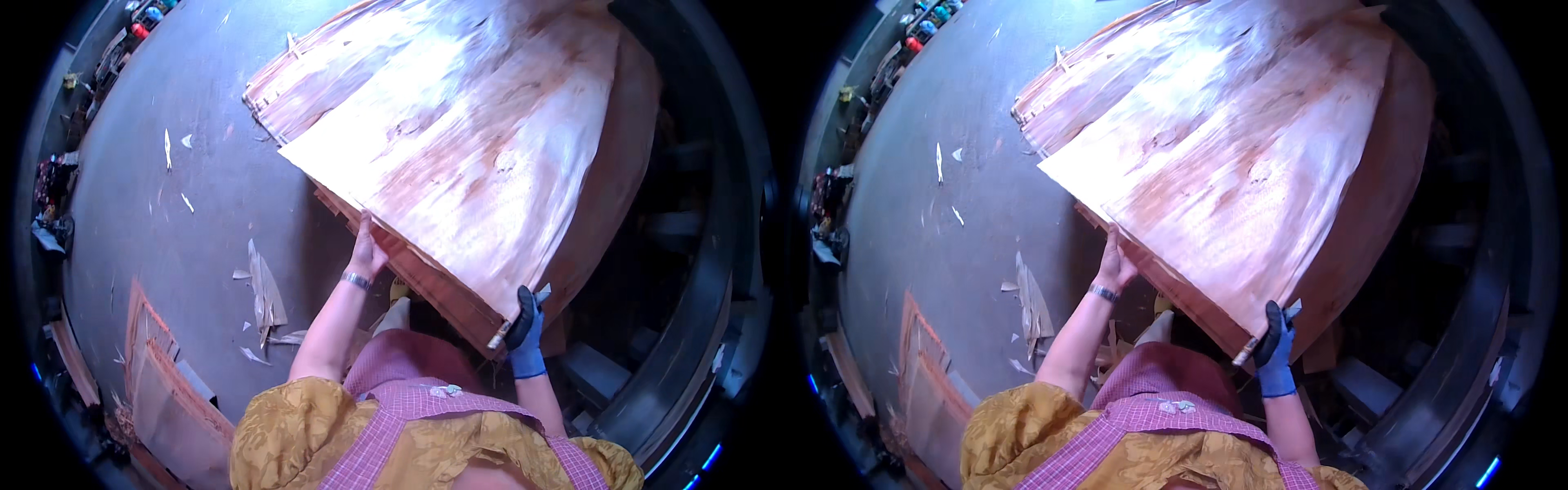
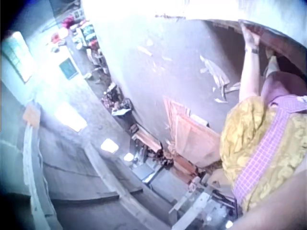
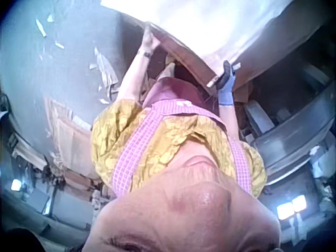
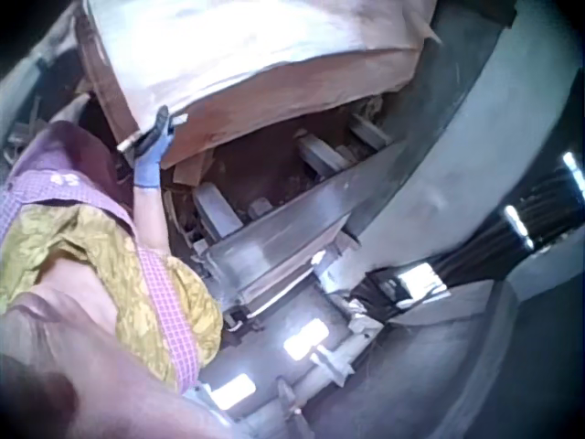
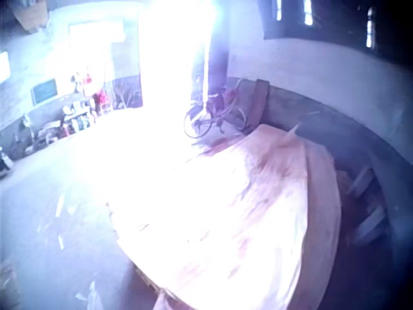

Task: The person aligns and marks wood veneer sheets on a workbench, uses a stick to flip sheets, and applies tape to the wood surfaces.

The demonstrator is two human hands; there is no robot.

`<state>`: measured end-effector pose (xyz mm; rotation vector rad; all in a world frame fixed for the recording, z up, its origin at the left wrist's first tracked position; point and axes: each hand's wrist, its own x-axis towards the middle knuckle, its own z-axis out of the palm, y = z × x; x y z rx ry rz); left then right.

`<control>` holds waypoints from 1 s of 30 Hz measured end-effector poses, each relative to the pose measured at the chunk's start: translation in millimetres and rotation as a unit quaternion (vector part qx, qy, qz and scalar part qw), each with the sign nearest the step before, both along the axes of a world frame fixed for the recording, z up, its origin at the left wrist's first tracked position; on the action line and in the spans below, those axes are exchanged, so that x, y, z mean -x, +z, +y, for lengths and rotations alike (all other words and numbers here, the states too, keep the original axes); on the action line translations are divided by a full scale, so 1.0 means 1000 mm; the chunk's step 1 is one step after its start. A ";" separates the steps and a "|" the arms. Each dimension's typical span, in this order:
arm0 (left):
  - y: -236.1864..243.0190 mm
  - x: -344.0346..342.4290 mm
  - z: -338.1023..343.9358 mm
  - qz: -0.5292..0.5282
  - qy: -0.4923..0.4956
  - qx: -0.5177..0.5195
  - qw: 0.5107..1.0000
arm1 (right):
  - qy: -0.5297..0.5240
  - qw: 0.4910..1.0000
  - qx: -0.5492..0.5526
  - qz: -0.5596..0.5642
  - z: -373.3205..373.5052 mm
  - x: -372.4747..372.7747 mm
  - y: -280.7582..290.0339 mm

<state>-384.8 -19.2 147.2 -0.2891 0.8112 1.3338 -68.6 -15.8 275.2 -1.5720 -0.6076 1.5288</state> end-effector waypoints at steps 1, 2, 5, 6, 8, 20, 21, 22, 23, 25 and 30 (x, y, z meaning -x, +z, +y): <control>-0.022 -0.003 0.003 0.065 0.022 0.026 0.997 | 0.005 1.000 0.018 0.020 -0.001 -0.022 -0.011; -0.027 -0.002 0.012 0.143 -0.022 0.021 0.989 | -0.032 0.999 -0.010 0.011 -0.003 -0.004 -0.014; -0.010 -0.089 0.009 0.230 -0.078 0.023 0.970 | -0.068 0.992 -0.035 -0.104 -0.002 -0.041 -0.009; 0.028 -0.130 0.014 0.192 -0.041 0.033 0.980 | -0.071 0.976 -0.006 -0.206 -0.007 -0.065 -0.014; 0.056 -0.192 -0.002 0.240 -0.092 -0.013 0.966 | -0.093 0.973 -0.067 -0.203 -0.021 -0.100 -0.008; 0.185 -0.507 -0.156 0.090 -0.336 -0.145 0.926 | -0.156 0.965 -0.183 0.102 -0.208 -0.368 0.016; 0.189 -0.537 -0.173 0.091 -0.342 -0.146 0.924 | -0.161 0.964 -0.184 0.103 -0.227 -0.397 0.022; 0.193 -0.567 -0.188 0.082 -0.336 -0.146 0.927 | -0.167 0.962 -0.198 0.091 -0.244 -0.428 0.028; 0.203 -0.593 -0.198 0.074 -0.331 -0.150 0.929 | -0.172 0.958 -0.215 0.078 -0.255 -0.451 0.038; 0.219 -0.643 -0.220 0.110 -0.378 -0.162 0.905 | -0.185 0.964 -0.188 0.041 -0.284 -0.500 0.063; 0.252 -0.775 -0.259 0.055 -0.449 -0.224 0.863 | -0.267 0.928 -0.248 0.073 -0.349 -0.639 0.081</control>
